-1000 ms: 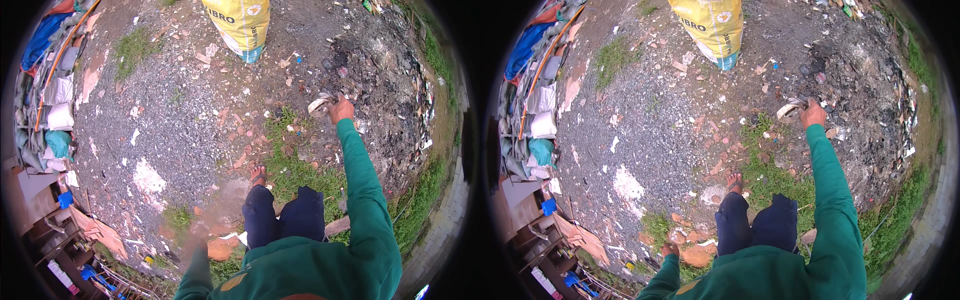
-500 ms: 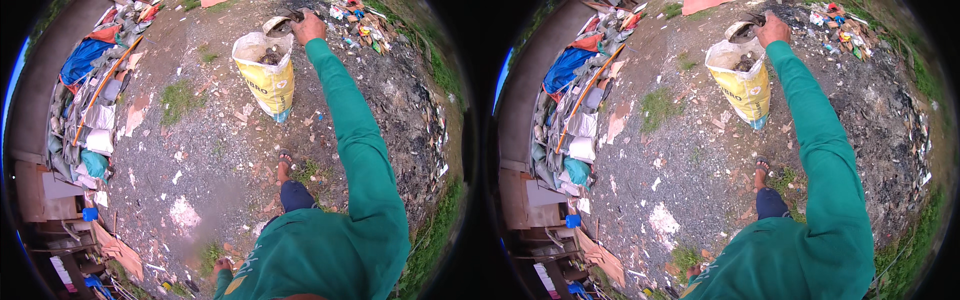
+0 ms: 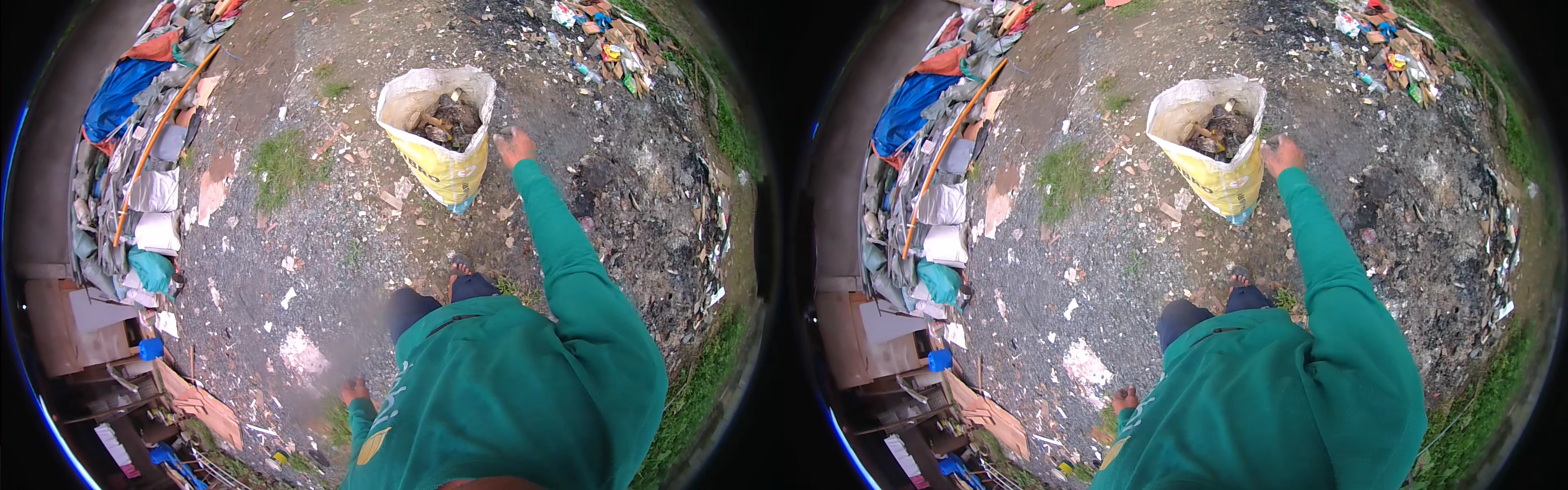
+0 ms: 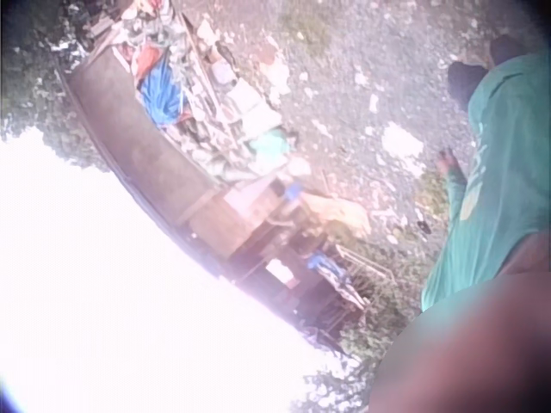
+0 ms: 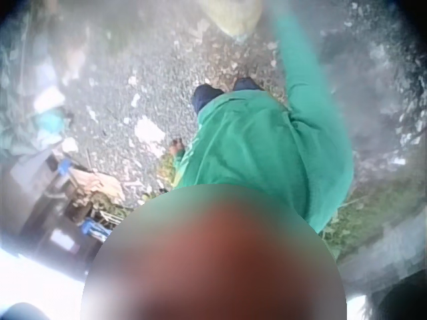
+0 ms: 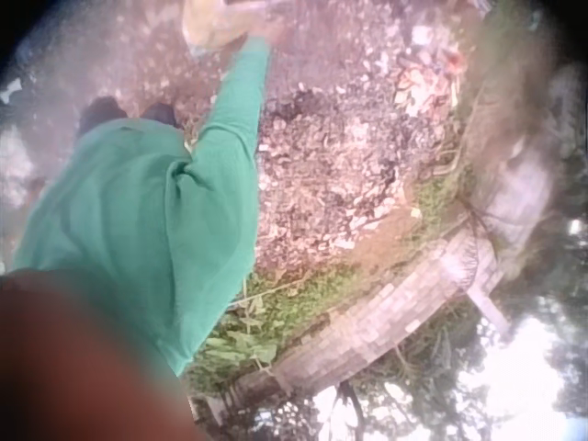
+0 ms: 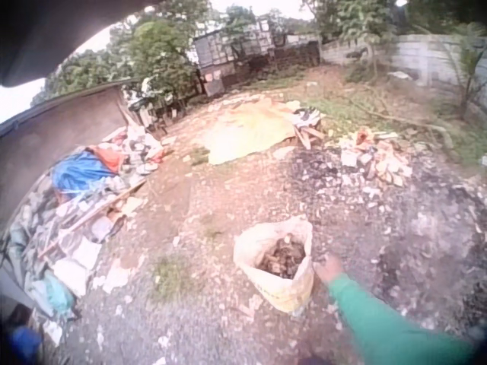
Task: The person collects debris and trash from the ground by hand and places it into a yellow sack. They then use a long metal rod to push and gather more debris into the sack.
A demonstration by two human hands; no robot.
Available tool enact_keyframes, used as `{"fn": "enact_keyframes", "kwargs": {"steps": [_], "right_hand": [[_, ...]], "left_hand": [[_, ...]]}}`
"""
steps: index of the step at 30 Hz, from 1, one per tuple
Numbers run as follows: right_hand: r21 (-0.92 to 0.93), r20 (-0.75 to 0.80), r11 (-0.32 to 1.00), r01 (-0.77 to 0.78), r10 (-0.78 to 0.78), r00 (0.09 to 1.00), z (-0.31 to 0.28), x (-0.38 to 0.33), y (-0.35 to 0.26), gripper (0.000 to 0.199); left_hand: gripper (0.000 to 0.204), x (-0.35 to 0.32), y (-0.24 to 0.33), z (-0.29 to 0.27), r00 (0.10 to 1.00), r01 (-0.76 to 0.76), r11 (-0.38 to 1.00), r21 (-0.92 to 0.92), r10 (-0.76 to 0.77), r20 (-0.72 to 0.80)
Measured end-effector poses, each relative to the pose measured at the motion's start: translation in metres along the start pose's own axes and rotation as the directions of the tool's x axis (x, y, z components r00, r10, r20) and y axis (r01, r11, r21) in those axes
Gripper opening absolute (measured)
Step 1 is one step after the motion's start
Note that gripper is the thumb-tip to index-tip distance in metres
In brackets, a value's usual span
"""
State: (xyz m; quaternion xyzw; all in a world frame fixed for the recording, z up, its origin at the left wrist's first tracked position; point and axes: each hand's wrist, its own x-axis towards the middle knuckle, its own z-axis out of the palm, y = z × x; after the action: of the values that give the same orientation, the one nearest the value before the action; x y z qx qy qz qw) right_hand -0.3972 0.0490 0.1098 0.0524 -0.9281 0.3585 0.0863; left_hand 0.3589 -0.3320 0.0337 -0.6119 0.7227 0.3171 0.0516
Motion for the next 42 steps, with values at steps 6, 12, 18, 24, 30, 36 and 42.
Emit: {"fn": "enact_keyframes", "kwargs": {"steps": [6, 12, 18, 24, 30, 36, 42], "right_hand": [[-0.816, 0.448, 0.462, -0.348, 0.885, 0.124, -0.042, -0.305, 0.215, 0.063], [-0.350, 0.431, -0.420, -0.837, 0.722, -0.542, -0.123, -0.516, 0.208, 0.056], [0.481, 0.188, -0.255, -0.838, 0.964, -0.185, -0.054, -0.521, 0.137, 0.040], [0.162, -0.014, -0.172, -0.972, 0.984, -0.176, 0.041, -0.502, -0.004, 0.049], [0.580, 0.211, -0.519, -0.628, 0.840, -0.499, 0.117, -0.555, -0.177, 0.049], [0.269, 0.356, -0.644, -0.716, 0.757, -0.547, 0.225, -0.633, -0.238, 0.048], [0.282, 0.125, -0.629, -0.724, 0.773, -0.622, 0.222, -0.577, -0.242, 0.058]], "left_hand": [[0.060, 0.046, 0.070, 0.018, 0.964, 0.038, 0.846, 0.533, -0.172, 0.205], [0.053, 0.210, 0.175, 0.008, 0.806, -0.032, 0.905, 0.424, -0.227, 0.547], [0.041, 0.485, 0.413, 0.077, 0.821, -0.234, 0.946, 0.226, 0.068, 0.567], [0.033, 0.494, 0.752, 0.132, 0.669, -0.444, 0.850, -0.284, 0.525, 0.526], [0.029, 0.288, 0.879, 0.124, -0.003, -0.938, 0.081, -0.337, 0.970, 0.244], [0.035, 0.188, 0.875, 0.205, -0.414, -0.899, -0.151, -0.411, 0.600, 0.685], [0.048, 0.190, 0.835, 0.335, -0.336, -0.935, 0.103, -0.339, 0.044, 0.941]]}}
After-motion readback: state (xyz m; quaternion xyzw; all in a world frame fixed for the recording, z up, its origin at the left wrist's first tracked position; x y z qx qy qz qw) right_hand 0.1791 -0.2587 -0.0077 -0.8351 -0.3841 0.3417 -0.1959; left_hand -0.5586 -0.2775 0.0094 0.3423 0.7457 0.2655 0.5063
